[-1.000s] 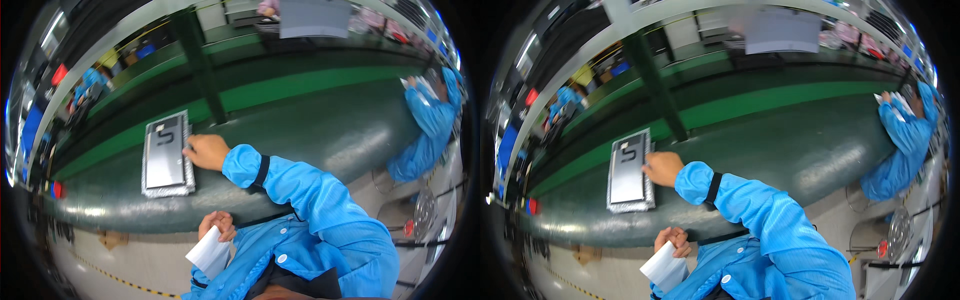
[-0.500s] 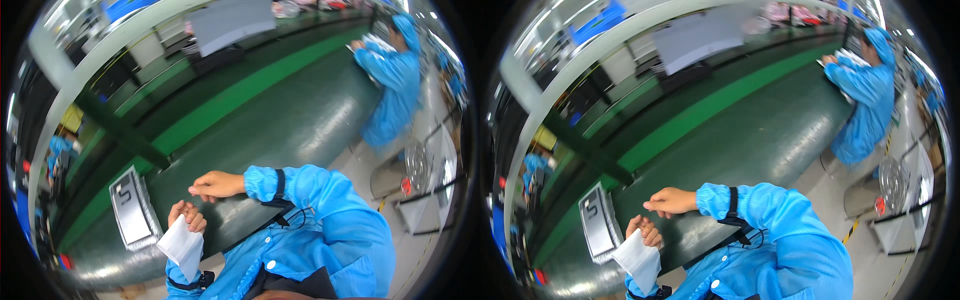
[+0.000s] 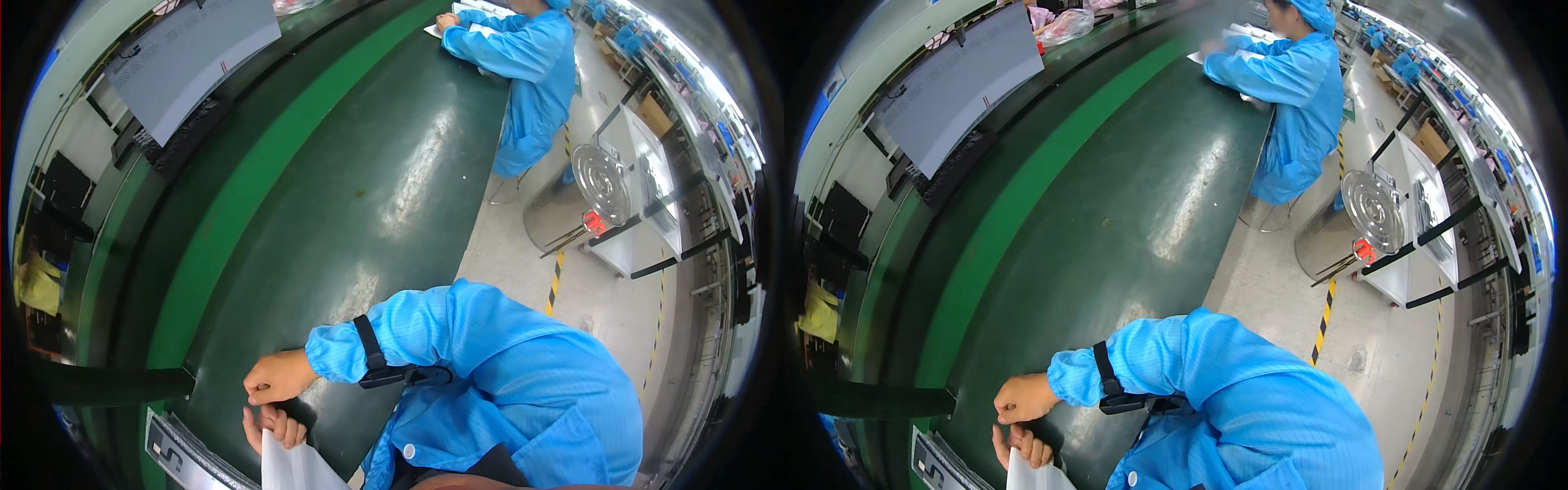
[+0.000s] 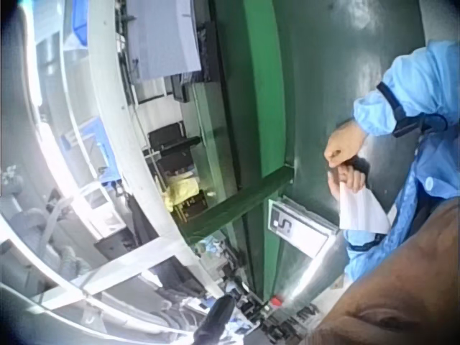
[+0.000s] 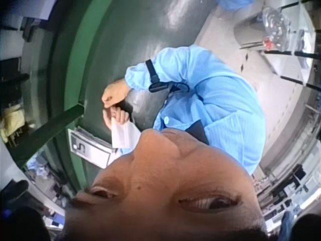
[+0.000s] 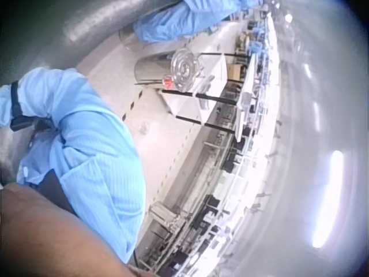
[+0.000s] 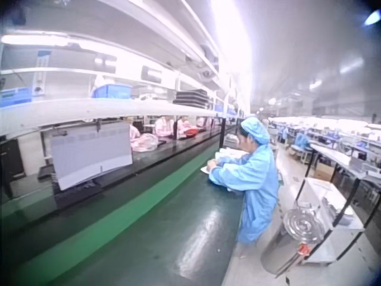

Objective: Peeling and checking protective film liners from electronic display panels in a manufacturing environment.

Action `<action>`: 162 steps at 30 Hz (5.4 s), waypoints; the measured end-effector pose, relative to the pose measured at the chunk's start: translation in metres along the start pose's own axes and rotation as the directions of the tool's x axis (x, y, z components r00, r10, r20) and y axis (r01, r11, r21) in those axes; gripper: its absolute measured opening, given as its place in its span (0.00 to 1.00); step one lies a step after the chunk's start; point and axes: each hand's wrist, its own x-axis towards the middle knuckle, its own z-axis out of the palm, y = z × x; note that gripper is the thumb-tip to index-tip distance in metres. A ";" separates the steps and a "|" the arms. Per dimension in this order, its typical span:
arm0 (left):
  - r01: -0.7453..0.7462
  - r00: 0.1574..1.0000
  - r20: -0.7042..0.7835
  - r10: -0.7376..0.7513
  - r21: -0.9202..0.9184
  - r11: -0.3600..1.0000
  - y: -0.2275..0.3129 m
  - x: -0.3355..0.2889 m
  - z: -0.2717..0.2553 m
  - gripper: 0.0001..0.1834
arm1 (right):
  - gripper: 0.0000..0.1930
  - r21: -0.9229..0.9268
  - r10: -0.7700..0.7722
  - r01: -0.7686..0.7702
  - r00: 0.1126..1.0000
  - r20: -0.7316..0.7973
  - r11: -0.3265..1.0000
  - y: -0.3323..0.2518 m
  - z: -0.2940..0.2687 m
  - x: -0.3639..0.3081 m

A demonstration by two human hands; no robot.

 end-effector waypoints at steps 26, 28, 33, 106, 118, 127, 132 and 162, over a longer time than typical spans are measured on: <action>-0.129 0.975 -0.142 0.170 0.258 0.957 -0.013 0.001 0.028 0.26 | 0.18 0.008 0.013 -0.014 0.997 0.082 1.000 -0.015 -0.009 0.000; -0.125 0.981 -0.120 0.156 0.233 0.965 -0.014 0.005 0.026 0.25 | 0.18 -0.027 -0.108 0.109 0.992 0.058 0.994 -0.001 -0.007 0.002; -0.098 0.987 -0.106 0.119 0.185 0.978 -0.016 0.002 0.024 0.24 | 0.19 -0.036 -0.054 0.058 0.995 0.085 0.998 0.000 -0.004 0.001; 0.021 0.992 -0.129 0.004 0.185 0.982 -0.013 0.003 0.039 0.22 | 0.13 0.093 0.287 -0.304 0.944 0.162 0.948 -0.015 -0.009 0.001; -0.046 0.987 -0.144 0.076 0.200 0.979 -0.016 0.002 0.038 0.21 | 0.11 0.034 0.173 -0.181 0.972 0.158 0.983 -0.011 -0.003 -0.003; -0.130 0.982 -0.126 0.143 0.104 0.986 -0.017 0.004 0.028 0.16 | 0.04 0.198 0.250 -0.264 0.963 0.097 0.944 -0.013 0.003 -0.002; -0.152 0.981 -0.104 0.164 0.114 0.982 -0.019 0.005 0.025 0.16 | 0.06 0.165 0.306 -0.319 0.947 0.102 0.933 -0.010 0.001 -0.002; -0.112 0.991 -0.065 0.117 0.079 0.991 -0.018 -0.004 0.011 0.13 | 0.08 -0.070 0.046 -0.036 0.988 0.147 0.997 -0.006 0.007 -0.001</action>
